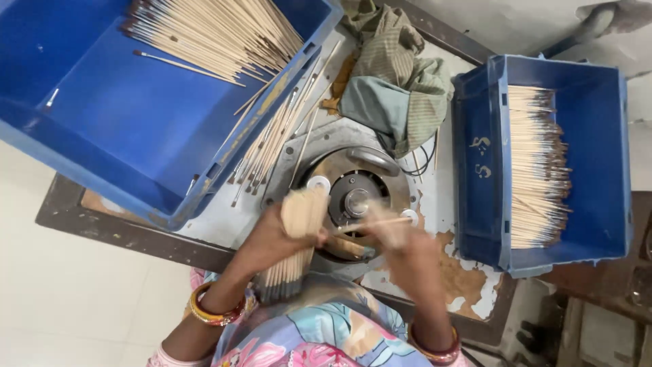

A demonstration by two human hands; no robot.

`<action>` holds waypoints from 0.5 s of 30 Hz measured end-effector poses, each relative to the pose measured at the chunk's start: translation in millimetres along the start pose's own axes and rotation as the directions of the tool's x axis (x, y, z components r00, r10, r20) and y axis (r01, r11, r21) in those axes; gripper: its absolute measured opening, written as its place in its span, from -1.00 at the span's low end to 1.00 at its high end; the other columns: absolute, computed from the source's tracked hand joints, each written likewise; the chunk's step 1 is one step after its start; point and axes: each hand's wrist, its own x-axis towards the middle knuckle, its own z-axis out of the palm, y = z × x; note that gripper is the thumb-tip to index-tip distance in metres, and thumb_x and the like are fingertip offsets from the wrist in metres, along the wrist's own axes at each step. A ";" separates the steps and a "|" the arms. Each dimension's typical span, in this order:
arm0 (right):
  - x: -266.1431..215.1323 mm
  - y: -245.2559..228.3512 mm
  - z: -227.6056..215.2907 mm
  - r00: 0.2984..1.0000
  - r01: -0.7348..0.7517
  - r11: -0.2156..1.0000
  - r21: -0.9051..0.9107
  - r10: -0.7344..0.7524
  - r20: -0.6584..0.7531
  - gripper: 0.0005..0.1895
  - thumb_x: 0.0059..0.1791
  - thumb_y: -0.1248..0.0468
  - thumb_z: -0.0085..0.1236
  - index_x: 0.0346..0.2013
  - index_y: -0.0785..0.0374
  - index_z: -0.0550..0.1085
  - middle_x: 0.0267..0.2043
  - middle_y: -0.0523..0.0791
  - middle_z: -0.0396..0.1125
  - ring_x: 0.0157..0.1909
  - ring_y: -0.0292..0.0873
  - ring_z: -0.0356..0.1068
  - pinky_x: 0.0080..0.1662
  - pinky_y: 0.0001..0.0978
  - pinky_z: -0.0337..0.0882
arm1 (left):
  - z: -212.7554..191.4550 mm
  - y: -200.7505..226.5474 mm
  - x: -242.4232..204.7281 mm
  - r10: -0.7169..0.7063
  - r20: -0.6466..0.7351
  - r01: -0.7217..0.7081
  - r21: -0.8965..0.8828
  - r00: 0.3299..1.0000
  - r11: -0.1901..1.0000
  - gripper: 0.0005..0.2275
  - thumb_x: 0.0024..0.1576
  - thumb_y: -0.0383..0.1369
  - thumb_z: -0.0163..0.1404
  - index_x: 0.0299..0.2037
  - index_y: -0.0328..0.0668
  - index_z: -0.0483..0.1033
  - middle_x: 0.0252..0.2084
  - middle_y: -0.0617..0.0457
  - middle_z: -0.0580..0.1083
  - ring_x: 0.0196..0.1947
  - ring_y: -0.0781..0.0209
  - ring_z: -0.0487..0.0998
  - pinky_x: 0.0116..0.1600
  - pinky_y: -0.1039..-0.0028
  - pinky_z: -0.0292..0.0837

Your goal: The person holds a bundle of thin wooden sticks in the left hand and repeatedly feeds them one by one into a rotating central machine part with the right hand. The processed sticks are then placed into a blue bin on the right. The person occasionally pauses to adjust the bundle or remove a single stick before resuming the feeding process.

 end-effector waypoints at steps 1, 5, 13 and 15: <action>0.2 8.7 0.4 1.000 -0.006 1.000 -0.002 0.006 0.002 -0.68 -0.06 0.46 0.12 -0.02 0.29 0.56 -0.11 0.03 0.57 -0.23 -0.07 0.58 -0.26 -0.28 0.54 | 0.7 -12.9 -1.3 -0.003 0.004 0.003 -0.004 1.000 1.000 -0.63 -0.01 -0.53 0.23 0.03 -0.44 0.56 -0.15 -0.09 0.65 -0.17 0.25 0.63 -0.07 0.43 0.56; 9.5 34.4 30.6 0.915 -0.386 0.914 -0.126 0.397 0.075 -0.79 0.04 0.43 0.10 -0.03 0.28 0.50 -0.36 0.05 0.49 -0.38 -0.02 0.53 -0.32 -0.16 0.51 | -3.2 -51.7 -14.6 -0.534 -0.138 0.424 -0.458 0.834 0.781 -0.72 -0.01 -0.41 0.28 -0.14 -0.30 0.53 -0.33 -0.10 0.59 -0.42 0.14 0.66 -0.37 0.34 0.61; 12.6 35.2 56.8 0.992 -0.087 0.996 -0.010 0.086 -0.088 -0.55 -0.15 0.46 0.14 0.05 0.39 0.43 -0.21 0.22 0.42 -0.26 0.28 0.43 -0.23 -0.01 0.43 | -4.1 -63.4 -42.9 -0.714 -0.100 0.403 -0.767 0.693 0.499 -0.62 -0.15 -0.47 0.23 -0.08 -0.15 0.49 -0.29 -0.05 0.62 -0.33 0.05 0.72 -0.29 0.22 0.72; 12.9 12.6 40.0 0.932 -0.357 0.914 0.195 0.362 0.010 -0.76 -0.01 0.45 0.15 -0.04 0.30 0.51 -0.26 0.14 0.46 -0.24 0.18 0.49 -0.20 -0.08 0.44 | 2.0 -62.9 -46.1 -0.645 -0.118 0.433 -0.650 0.755 0.625 -0.68 -0.08 -0.48 0.27 -0.12 -0.38 0.55 -0.31 -0.07 0.61 -0.33 0.04 0.69 -0.27 0.21 0.66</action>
